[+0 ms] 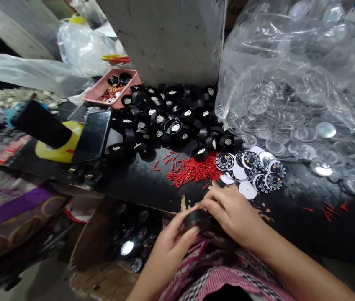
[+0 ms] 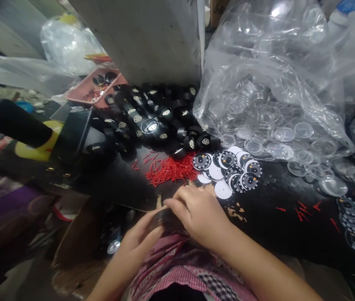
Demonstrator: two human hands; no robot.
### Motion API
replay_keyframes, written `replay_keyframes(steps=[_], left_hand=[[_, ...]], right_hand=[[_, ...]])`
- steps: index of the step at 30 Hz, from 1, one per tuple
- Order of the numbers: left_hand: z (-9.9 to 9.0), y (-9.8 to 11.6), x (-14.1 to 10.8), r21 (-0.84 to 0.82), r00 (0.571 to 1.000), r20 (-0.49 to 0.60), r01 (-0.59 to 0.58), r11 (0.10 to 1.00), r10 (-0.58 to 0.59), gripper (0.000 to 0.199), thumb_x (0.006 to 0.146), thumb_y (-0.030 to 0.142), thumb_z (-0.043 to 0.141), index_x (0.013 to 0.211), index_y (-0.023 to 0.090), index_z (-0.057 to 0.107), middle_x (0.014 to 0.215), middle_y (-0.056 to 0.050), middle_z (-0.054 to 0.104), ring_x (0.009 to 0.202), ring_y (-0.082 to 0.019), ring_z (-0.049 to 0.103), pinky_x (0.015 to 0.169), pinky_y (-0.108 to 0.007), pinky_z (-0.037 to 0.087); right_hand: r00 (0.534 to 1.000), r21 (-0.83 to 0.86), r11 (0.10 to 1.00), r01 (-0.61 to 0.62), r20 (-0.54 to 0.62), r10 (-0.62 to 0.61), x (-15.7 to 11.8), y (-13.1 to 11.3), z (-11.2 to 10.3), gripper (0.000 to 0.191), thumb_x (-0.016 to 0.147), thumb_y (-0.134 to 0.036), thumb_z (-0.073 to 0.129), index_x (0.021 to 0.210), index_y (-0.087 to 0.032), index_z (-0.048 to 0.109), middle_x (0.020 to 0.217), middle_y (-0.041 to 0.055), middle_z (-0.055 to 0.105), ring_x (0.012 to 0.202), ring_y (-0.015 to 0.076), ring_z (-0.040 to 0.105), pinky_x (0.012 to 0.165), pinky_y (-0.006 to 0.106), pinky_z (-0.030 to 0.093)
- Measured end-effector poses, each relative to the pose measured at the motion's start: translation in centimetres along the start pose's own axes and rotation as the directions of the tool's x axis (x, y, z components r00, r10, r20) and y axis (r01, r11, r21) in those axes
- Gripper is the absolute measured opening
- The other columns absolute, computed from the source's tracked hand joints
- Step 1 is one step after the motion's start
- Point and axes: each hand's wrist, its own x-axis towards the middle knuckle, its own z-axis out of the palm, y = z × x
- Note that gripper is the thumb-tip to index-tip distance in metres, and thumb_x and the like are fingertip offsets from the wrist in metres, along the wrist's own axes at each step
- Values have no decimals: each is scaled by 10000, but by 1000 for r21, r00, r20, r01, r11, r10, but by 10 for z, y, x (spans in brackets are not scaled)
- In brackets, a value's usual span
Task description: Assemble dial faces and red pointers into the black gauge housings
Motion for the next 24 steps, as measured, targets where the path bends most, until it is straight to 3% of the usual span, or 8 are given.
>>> replay_keyframes(steps=[2, 4, 6, 8, 11, 15, 20, 24], left_hand=[[-31, -19, -13, 161, 975, -221, -3, 987, 39, 396, 887, 419, 601, 1258, 289, 641, 1328, -71, 662, 1266, -313, 577, 1091, -499, 415], [-52, -26, -16, 438, 872, -418, -52, 898, 254, 452, 870, 405, 620, 1303, 276, 597, 1458, -88, 545, 1389, -332, 434, 1163, -545, 286], [-55, -17, -1, 604, 794, -415, -124, 788, 443, 477, 879, 374, 613, 1341, 272, 552, 1480, -93, 511, 1404, -313, 408, 1170, -530, 272], [-41, 5, 32, 639, 773, -309, -262, 723, 553, 432, 926, 353, 551, 1349, 270, 537, 1384, -86, 596, 1314, -270, 513, 1128, -471, 357], [-9, 47, 98, 646, 782, -133, -398, 651, 609, 494, 920, 409, 565, 1371, 215, 515, 1315, -109, 646, 1233, -281, 569, 1072, -454, 410], [9, 76, 150, 701, 818, -91, -353, 620, 569, 582, 852, 453, 656, 1353, 182, 541, 1210, -127, 701, 1195, -355, 565, 1062, -563, 381], [2, 57, 121, 335, 827, -209, -440, 833, 521, 593, 834, 393, 670, 1377, 237, 489, 1277, -102, 640, 1086, -245, 650, 964, -418, 515], [13, 39, 74, -30, 945, -132, -305, 952, 299, 537, 806, 362, 700, 1314, 274, 549, 1260, -66, 630, 1114, -231, 651, 958, -346, 524]], right_hand=[[998, 74, 995, -70, -1, 70, -4, 5, -7, 280, 1009, -396, 439, 913, -225, 638, 871, 5, 703, 790, 169, 617, 728, 307, 398], [993, 101, 988, -117, -21, 120, -5, 8, -9, 239, 1001, -369, 455, 961, -230, 646, 918, 12, 713, 833, 175, 629, 740, 314, 409], [996, 95, 992, -82, 48, 77, -4, 5, -6, 201, 987, -320, 484, 918, -225, 648, 905, 11, 714, 840, 179, 628, 757, 324, 409], [990, 80, 997, 0, 141, -11, -3, -1, -1, 174, 973, -285, 511, 886, -221, 648, 906, 12, 717, 858, 187, 624, 783, 337, 408], [989, 35, 999, 21, 148, -26, -7, -5, -1, 188, 979, -286, 500, 885, -217, 648, 897, 20, 715, 852, 201, 615, 800, 362, 414], [992, 61, 995, -83, 99, 77, -17, 6, -12, 224, 987, -310, 473, 885, -221, 651, 879, 28, 697, 854, 203, 622, 776, 353, 444], [982, 110, 976, -186, 64, 179, -19, 11, -13, 189, 959, -303, 512, 1035, -221, 665, 949, 42, 705, 858, 191, 642, 793, 347, 479], [986, 135, 977, -163, -12, 166, -15, 2, -9, 359, 952, -260, 507, 1302, -202, 560, 1084, 71, 709, 917, 191, 655, 824, 350, 509]])
